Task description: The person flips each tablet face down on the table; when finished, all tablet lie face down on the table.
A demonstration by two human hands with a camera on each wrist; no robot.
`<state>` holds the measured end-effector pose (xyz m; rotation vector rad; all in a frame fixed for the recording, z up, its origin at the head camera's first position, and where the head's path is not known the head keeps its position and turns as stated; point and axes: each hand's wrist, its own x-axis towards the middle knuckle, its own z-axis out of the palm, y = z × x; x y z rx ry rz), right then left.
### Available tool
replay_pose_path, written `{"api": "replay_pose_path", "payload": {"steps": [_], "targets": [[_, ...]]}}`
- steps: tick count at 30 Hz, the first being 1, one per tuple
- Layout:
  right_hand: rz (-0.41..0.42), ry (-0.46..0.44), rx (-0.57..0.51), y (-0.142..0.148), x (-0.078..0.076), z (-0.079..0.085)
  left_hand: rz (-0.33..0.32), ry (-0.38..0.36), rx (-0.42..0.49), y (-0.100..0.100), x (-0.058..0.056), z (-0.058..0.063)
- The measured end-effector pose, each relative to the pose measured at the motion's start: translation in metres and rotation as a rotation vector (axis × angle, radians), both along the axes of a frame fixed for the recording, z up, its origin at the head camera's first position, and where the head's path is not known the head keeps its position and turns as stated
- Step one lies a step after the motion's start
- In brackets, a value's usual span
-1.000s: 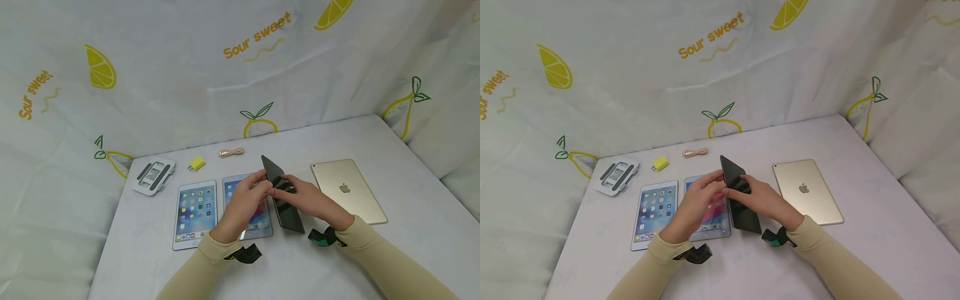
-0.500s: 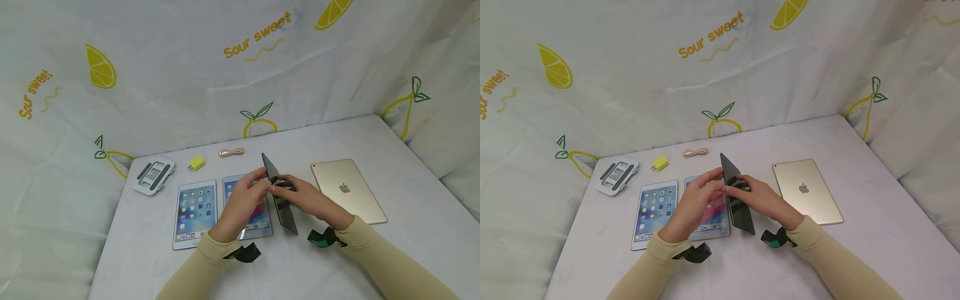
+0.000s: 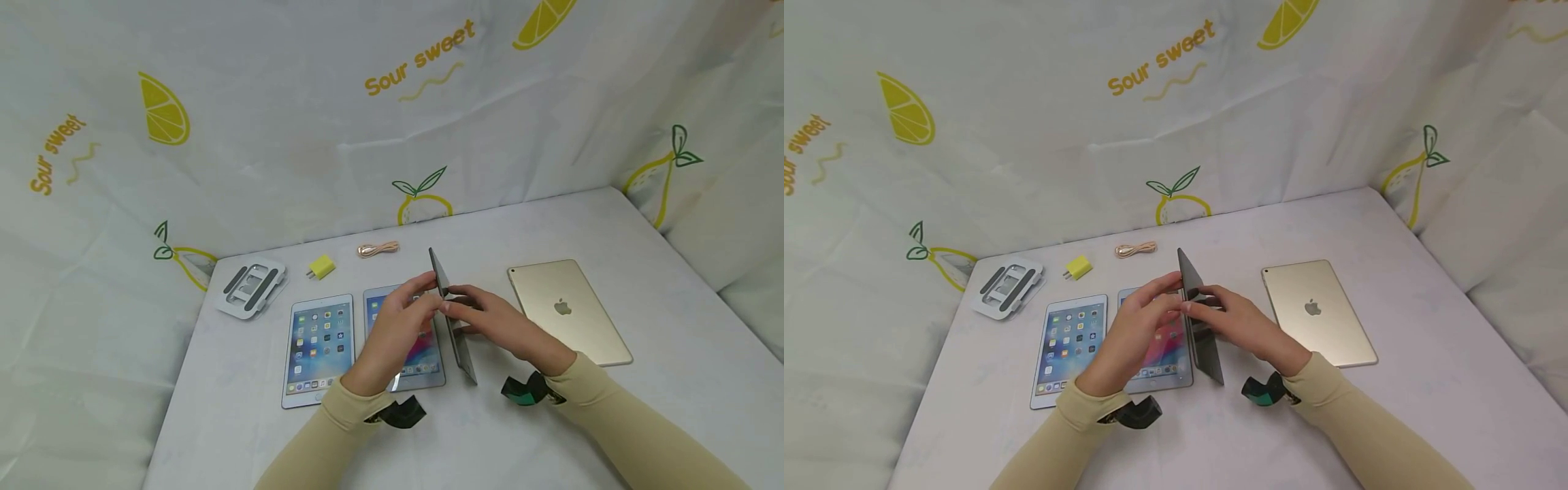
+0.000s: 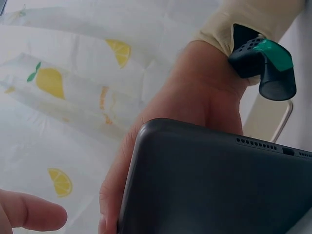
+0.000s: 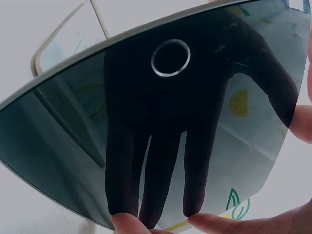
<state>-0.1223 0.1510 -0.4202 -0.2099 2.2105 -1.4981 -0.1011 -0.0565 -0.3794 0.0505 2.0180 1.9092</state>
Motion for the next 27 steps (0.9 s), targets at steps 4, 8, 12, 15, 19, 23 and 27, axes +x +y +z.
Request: {"api": "replay_pose_path", "payload": {"steps": [4,8,12,15,19,23,27], "targets": [[0.003,-0.009,-0.029,0.0,-0.001,-0.001,0.0,0.005,0.002,0.0,0.0,0.0],[0.009,-0.021,-0.052,0.001,-0.001,0.001,0.01,0.0,0.003,0.001,0.0,-0.003],[0.009,0.002,-0.077,0.009,0.0,0.009,0.007,-0.017,0.027,0.007,-0.003,-0.01],[0.001,0.047,-0.079,0.019,0.002,0.018,-0.024,-0.037,0.02,0.012,-0.004,-0.019],[-0.013,0.112,-0.038,0.034,0.004,0.032,-0.047,-0.062,0.002,0.02,-0.006,-0.031],[-0.023,0.169,0.034,0.047,0.007,0.041,-0.05,-0.089,0.008,0.024,-0.008,-0.042],[-0.03,0.195,0.074,0.059,0.008,0.044,-0.076,-0.133,-0.011,0.022,-0.006,-0.047]]}}
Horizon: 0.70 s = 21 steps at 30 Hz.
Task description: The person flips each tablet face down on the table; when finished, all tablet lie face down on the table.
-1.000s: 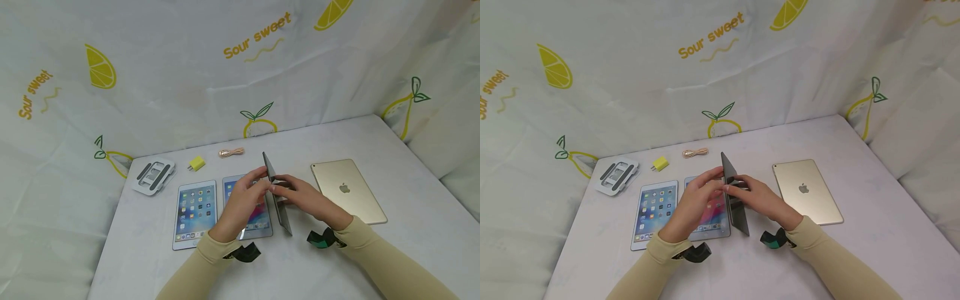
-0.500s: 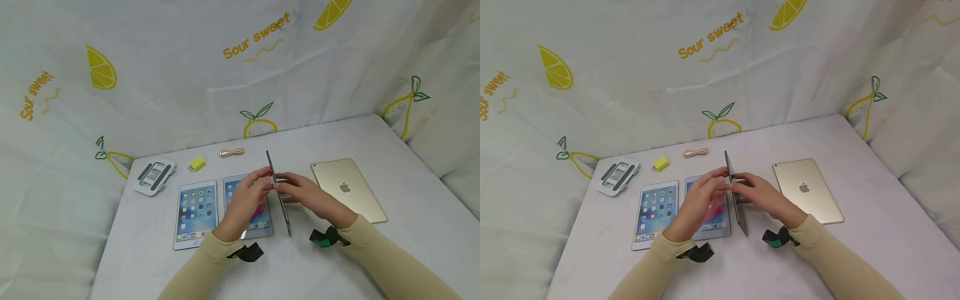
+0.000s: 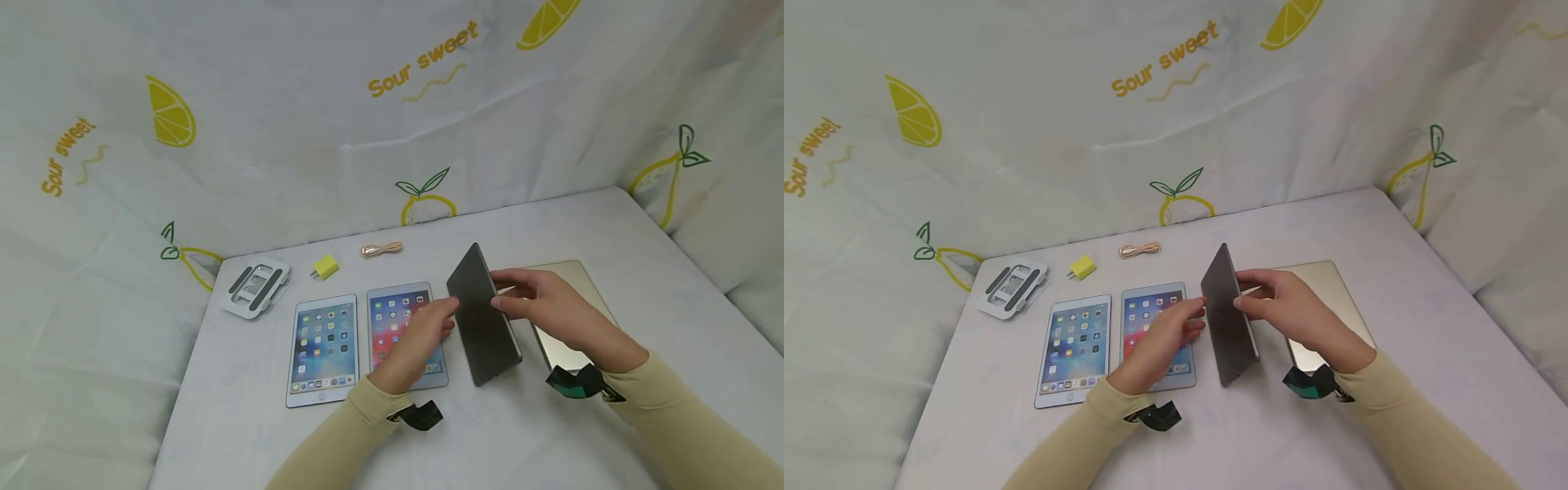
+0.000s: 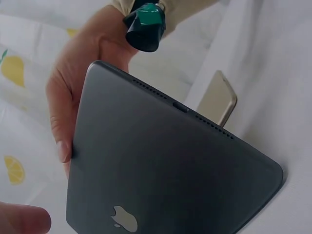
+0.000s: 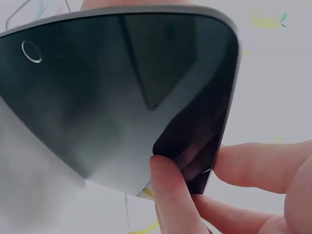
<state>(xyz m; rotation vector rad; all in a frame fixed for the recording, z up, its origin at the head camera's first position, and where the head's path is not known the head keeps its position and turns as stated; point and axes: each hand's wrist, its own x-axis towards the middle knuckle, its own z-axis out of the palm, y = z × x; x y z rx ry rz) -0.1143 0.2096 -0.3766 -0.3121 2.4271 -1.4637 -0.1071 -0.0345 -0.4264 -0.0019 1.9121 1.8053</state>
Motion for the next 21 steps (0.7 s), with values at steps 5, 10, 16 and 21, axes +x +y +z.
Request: {"api": "replay_pose_path", "payload": {"steps": [5,10,16,21], "targets": [[-0.027,0.016,0.039,0.011,0.002,-0.001,-0.033,-0.044,0.005,0.001,0.001,-0.001],[-0.051,-0.009,0.048,0.025,0.002,-0.007,-0.041,-0.055,0.012,0.003,-0.001,0.001],[-0.054,-0.021,0.146,0.037,-0.002,-0.021,-0.039,-0.053,-0.013,-0.001,-0.002,0.0],[-0.059,-0.031,0.211,0.043,-0.001,-0.031,-0.055,-0.048,-0.044,-0.001,-0.002,-0.003]]}}
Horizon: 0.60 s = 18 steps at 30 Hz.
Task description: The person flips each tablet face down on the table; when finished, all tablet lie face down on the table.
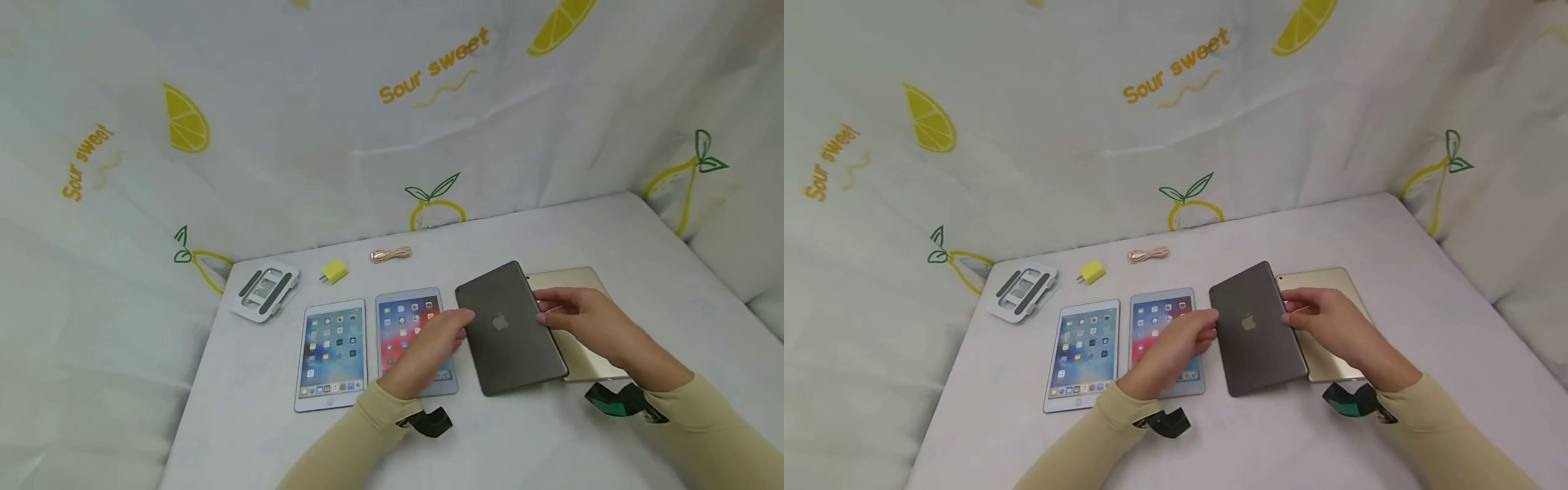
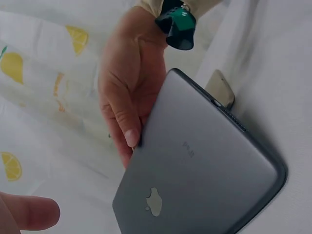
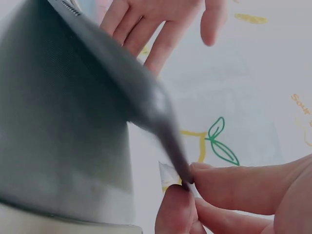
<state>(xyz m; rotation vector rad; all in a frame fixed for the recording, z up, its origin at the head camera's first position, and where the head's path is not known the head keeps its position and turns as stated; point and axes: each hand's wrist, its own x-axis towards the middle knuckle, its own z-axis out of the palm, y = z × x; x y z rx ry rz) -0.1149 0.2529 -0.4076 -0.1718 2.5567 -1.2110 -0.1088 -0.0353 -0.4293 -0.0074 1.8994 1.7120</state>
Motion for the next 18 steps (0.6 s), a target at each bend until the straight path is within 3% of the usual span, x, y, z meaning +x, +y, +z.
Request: {"api": "replay_pose_path", "payload": {"steps": [8,18], "targets": [[-0.04,-0.026,-0.084,0.0,0.006,-0.012,0.037,0.039,-0.041,0.004,0.001,0.002],[-0.082,-0.071,-0.054,-0.008,0.011,-0.015,0.025,0.091,-0.125,0.002,0.001,0.005]]}}
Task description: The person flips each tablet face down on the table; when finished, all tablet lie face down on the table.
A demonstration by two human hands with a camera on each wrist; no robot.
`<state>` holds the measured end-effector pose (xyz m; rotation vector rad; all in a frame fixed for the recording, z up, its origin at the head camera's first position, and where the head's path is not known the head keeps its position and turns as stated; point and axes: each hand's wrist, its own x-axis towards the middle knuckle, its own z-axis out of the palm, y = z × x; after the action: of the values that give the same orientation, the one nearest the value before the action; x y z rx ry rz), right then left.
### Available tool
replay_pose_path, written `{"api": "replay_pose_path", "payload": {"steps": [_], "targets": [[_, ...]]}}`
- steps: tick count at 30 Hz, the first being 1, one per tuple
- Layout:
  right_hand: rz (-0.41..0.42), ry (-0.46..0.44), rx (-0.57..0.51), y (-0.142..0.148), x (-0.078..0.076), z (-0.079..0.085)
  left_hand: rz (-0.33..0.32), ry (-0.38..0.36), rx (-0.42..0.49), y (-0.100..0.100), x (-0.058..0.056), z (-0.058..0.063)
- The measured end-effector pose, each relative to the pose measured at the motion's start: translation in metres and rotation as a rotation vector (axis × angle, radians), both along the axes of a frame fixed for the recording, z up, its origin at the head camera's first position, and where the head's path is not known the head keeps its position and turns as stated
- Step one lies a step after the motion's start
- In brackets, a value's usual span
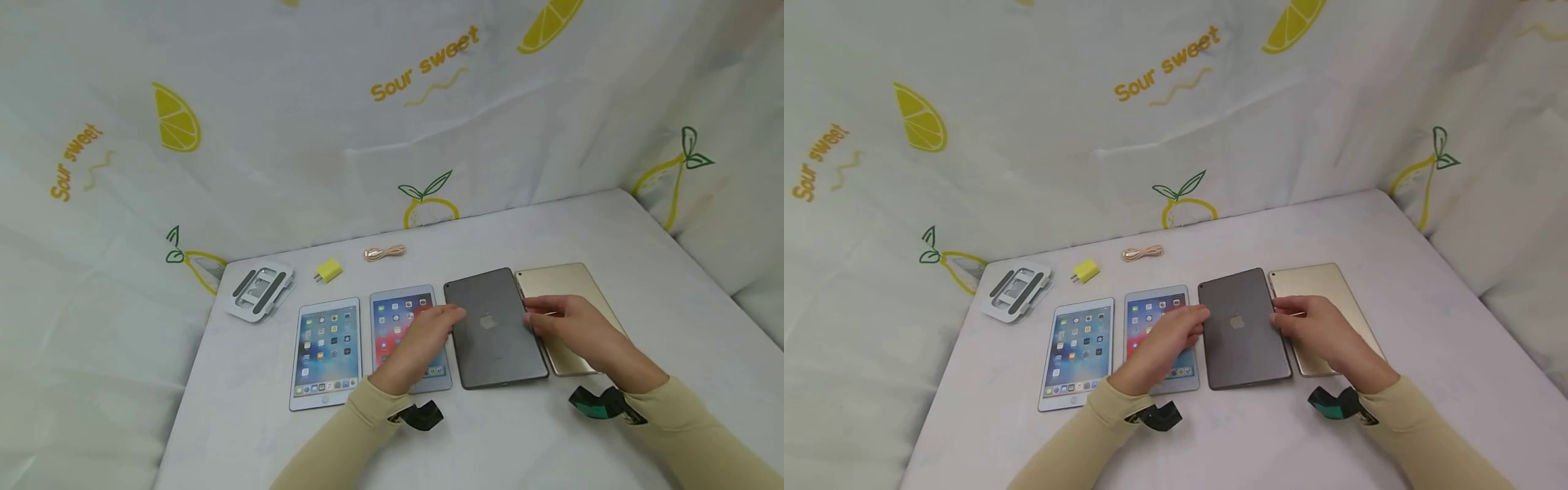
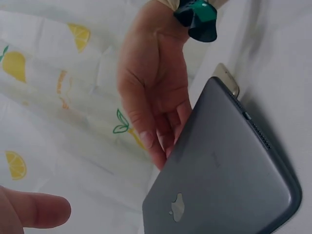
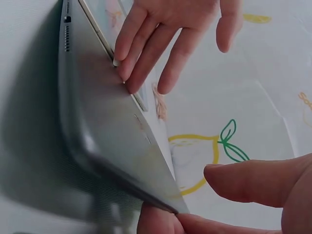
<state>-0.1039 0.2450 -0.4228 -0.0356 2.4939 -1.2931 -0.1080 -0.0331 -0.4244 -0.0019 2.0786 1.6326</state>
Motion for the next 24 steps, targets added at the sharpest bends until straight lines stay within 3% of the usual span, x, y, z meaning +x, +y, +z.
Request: {"api": "replay_pose_path", "payload": {"steps": [8,24], "targets": [[0.002,0.009,0.023,-0.005,0.003,-0.001,-0.01,0.005,0.001,-0.003,0.0,0.0],[0.047,0.072,0.189,-0.03,0.01,0.001,-0.031,0.006,-0.002,-0.005,-0.004,0.0]]}}
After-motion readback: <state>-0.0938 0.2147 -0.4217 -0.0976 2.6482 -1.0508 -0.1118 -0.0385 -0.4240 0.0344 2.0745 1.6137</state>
